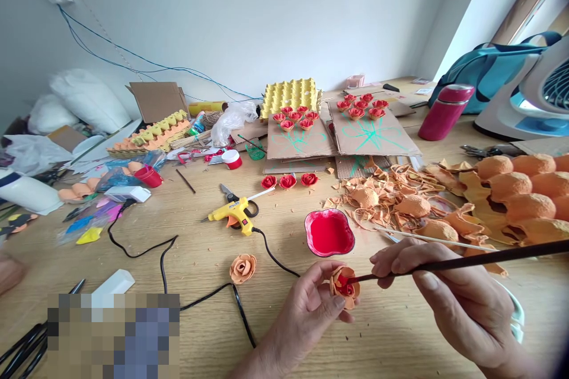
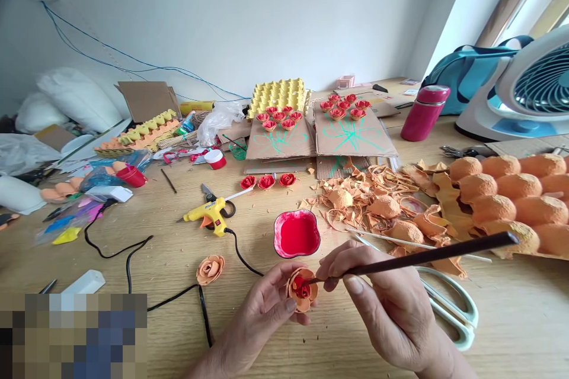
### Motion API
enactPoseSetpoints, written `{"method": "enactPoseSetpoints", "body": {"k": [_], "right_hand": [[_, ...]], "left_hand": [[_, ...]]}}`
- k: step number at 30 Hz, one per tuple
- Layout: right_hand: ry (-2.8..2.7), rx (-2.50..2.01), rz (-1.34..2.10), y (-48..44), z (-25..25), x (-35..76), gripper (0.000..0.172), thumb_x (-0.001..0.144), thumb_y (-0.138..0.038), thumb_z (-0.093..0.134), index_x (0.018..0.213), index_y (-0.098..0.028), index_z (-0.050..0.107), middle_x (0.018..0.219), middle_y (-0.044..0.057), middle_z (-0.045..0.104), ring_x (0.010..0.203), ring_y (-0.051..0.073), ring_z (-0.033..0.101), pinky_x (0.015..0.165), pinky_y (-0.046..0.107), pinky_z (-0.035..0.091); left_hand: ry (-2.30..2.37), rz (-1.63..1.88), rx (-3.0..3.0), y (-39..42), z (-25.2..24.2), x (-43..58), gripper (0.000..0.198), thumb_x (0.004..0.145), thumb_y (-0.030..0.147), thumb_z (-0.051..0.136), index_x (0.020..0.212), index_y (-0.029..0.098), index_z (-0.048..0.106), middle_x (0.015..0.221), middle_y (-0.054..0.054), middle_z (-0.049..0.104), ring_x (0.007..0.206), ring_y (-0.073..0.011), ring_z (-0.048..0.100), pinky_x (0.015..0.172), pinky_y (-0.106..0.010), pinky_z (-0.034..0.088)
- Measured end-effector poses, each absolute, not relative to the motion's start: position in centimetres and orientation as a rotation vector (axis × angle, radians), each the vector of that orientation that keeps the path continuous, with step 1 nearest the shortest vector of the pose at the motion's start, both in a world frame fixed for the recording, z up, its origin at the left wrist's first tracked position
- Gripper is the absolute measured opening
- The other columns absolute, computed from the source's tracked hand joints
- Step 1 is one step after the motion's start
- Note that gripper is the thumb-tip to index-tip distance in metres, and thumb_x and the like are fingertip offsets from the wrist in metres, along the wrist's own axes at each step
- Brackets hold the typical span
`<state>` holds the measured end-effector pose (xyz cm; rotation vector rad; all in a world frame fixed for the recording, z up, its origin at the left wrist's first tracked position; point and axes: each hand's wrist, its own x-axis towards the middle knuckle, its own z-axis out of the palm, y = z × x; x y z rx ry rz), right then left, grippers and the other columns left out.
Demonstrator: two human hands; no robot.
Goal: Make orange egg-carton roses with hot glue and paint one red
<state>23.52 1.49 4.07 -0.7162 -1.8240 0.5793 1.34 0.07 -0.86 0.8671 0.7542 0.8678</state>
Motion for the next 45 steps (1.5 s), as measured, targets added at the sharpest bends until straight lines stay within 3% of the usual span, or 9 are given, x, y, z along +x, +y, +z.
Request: {"method": "enactPoseSetpoints", "body": {"k": [8,26,38,45], "right_hand": [[-1.857,-0.707,0.633,1.5,3.7,23.7,0.024,0.112,-0.027,0.041,0.112,-0.024,0.064,0.088,0.003,0.073,0.088,0.019,0.078,0.083,0.030,0.063],[-1.873,-1.022,0.212,3.3,1.7,22.7,0.018,0.107,-0.016,0.050,0.111,-0.023,0.066,0.092,0.003,0.077,0.077,0.013,0.075,0.073,0.022,0.057],[-1.829,-1.010,0.176,3.3,1.9,22.4,0.015,0.104,-0.014,0.055,0.096,-0.023,0.066,0.086,-0.001,0.076,0.073,0.010,0.075,0.071,0.018,0.056],[-1.773,-1.044,0.214,2.9,1.8,22.8,0.015,0.105,-0.015,0.056,0.106,-0.022,0.069,0.088,0.001,0.077,0.075,0.012,0.076,0.073,0.021,0.058]], "left_hand": [[0.735,0.870,0.876,0.2,-1.0,1.2,0.054,0.084,0.050,0.087,0.125,0.019,0.068,0.113,-0.011,0.073,0.100,-0.0213,0.066,0.079,-0.033,0.057],[0.728,0.861,0.792,0.0,-1.4,1.4,0.057,0.082,0.051,0.089,0.122,0.017,0.067,0.100,-0.007,0.072,0.093,-0.0202,0.072,0.076,-0.033,0.062],[0.645,0.866,0.606,0.1,-2.0,1.5,0.047,0.085,0.053,0.085,0.111,0.016,0.073,0.092,-0.005,0.073,0.080,-0.0192,0.078,0.064,-0.025,0.063],[0.651,0.856,0.595,0.2,-2.1,1.4,0.048,0.084,0.054,0.085,0.110,0.016,0.073,0.091,-0.006,0.074,0.078,-0.0185,0.077,0.063,-0.025,0.062]]}}
